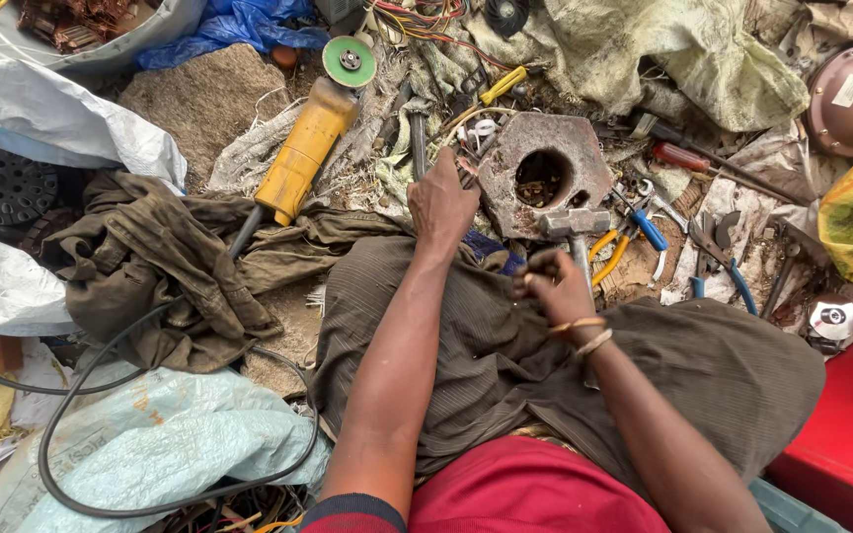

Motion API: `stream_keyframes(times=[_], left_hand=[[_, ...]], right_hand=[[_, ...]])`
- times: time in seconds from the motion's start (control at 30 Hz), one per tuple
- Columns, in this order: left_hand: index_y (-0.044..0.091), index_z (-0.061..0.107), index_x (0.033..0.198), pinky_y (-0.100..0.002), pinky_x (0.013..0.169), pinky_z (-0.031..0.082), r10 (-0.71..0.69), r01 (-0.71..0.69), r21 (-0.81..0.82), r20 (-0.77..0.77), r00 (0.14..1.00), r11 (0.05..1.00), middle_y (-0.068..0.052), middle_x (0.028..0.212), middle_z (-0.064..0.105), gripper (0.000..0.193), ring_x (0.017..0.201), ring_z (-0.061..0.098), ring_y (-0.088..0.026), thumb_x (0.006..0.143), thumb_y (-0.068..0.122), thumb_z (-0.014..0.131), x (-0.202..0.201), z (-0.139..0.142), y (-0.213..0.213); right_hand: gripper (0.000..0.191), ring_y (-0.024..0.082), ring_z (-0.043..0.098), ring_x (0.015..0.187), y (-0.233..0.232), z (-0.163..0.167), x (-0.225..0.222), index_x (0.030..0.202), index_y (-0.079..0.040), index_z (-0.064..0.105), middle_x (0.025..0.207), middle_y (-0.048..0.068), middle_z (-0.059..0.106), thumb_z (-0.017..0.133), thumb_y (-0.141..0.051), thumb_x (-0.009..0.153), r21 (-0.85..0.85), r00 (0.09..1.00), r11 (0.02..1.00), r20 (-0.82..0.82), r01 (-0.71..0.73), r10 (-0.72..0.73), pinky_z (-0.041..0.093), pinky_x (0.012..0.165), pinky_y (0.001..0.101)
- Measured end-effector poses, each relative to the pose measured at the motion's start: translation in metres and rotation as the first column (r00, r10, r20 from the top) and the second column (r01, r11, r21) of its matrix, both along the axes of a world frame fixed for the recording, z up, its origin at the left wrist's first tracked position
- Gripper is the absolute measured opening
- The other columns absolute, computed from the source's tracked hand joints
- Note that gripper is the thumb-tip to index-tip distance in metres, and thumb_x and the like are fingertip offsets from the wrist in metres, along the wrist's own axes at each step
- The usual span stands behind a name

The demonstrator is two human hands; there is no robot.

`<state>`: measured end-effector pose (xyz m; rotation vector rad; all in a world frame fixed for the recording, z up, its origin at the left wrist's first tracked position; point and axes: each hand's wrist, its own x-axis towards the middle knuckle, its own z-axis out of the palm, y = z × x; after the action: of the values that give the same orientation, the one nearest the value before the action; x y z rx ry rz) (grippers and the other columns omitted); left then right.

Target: The person sits on the ground and uses a hammer and pliers to break apart a cylindrical metal component, likely a motor or transformer, to extract copper windings. They repeatedly strike the object and pull out wire bundles, placing them aside.

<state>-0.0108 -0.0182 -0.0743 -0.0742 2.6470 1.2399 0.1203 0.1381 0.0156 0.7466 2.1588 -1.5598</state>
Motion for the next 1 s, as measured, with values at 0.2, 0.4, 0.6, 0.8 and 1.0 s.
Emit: stream_keyframes(times=[0.2, 0.4, 0.6, 0.8, 1.0], left_hand=[[0.003, 0.056, 0.123, -0.036, 0.061, 0.055, 0.242, -0.293, 0.183, 0.258, 0.935, 0.939, -0.005, 0.084, 0.07, 0.05, 0.063, 0.066, -0.015, 0.082, 0.022, 0.078, -0.012, 0.014, -0.002], [0.001, 0.046, 0.139, -0.038, 0.062, 0.057, 0.264, -0.377, 0.22, 0.414, 0.871, 0.9, -0.014, 0.094, 0.073, 0.069, 0.069, 0.069, -0.021, 0.082, 0.024, 0.077, -0.011, 0.008, -0.005], [-0.001, 0.048, 0.138, -0.042, 0.066, 0.06, 0.273, -0.31, 0.135, 0.237, 0.932, 0.941, -0.021, 0.107, 0.068, 0.078, 0.08, 0.071, -0.028, 0.078, 0.032, 0.086, -0.014, 0.004, 0.009], [0.006, 0.06, 0.127, -0.047, 0.077, 0.057, 0.149, -0.213, 0.206, 0.289, 0.946, 0.955, -0.017, 0.097, 0.076, 0.054, 0.088, 0.075, -0.032, 0.085, 0.034, 0.078, -0.014, 0.013, 0.008], [0.003, 0.05, 0.135, -0.047, 0.081, 0.056, 0.078, -0.147, 0.266, 0.253, 0.964, 0.953, -0.02, 0.101, 0.072, 0.071, 0.094, 0.072, -0.034, 0.078, 0.031, 0.082, -0.01, 0.015, -0.001]], right_hand=[[0.023, 0.021, 0.072, 0.075, -0.025, 0.014, -0.118, 0.099, -0.006, 0.074, 0.089, 0.01, 0.076, 0.082, -0.024, 0.087, 0.342, 0.974, 0.939, -0.203, -0.025, 0.1, 0.06, 0.068, 0.0342], [0.026, 0.025, 0.069, 0.081, -0.037, 0.004, -0.157, 0.096, -0.004, 0.077, 0.092, 0.013, 0.075, 0.085, -0.026, 0.087, 0.648, 0.853, 0.745, -0.29, -0.159, 0.435, 0.054, 0.075, 0.0386], [0.005, 0.02, 0.063, 0.077, -0.018, 0.004, -0.14, 0.092, -0.003, 0.062, 0.084, 0.008, 0.064, 0.065, -0.007, 0.094, -0.707, 0.839, 0.562, 0.083, 0.43, -0.537, 0.054, 0.071, 0.0311], [0.057, 0.04, 0.059, 0.134, -0.086, 0.042, -0.221, 0.136, 0.006, 0.051, 0.141, 0.032, 0.056, 0.073, -0.028, 0.095, -0.733, 0.88, 0.677, -0.284, 0.057, -0.381, 0.052, 0.111, 0.0452], [0.082, 0.033, 0.061, 0.135, -0.116, 0.06, -0.225, 0.161, -0.005, 0.028, 0.151, 0.026, 0.053, 0.067, -0.045, 0.1, -0.143, 0.731, 0.974, -0.682, -0.174, 0.03, 0.059, 0.11, 0.0447]])
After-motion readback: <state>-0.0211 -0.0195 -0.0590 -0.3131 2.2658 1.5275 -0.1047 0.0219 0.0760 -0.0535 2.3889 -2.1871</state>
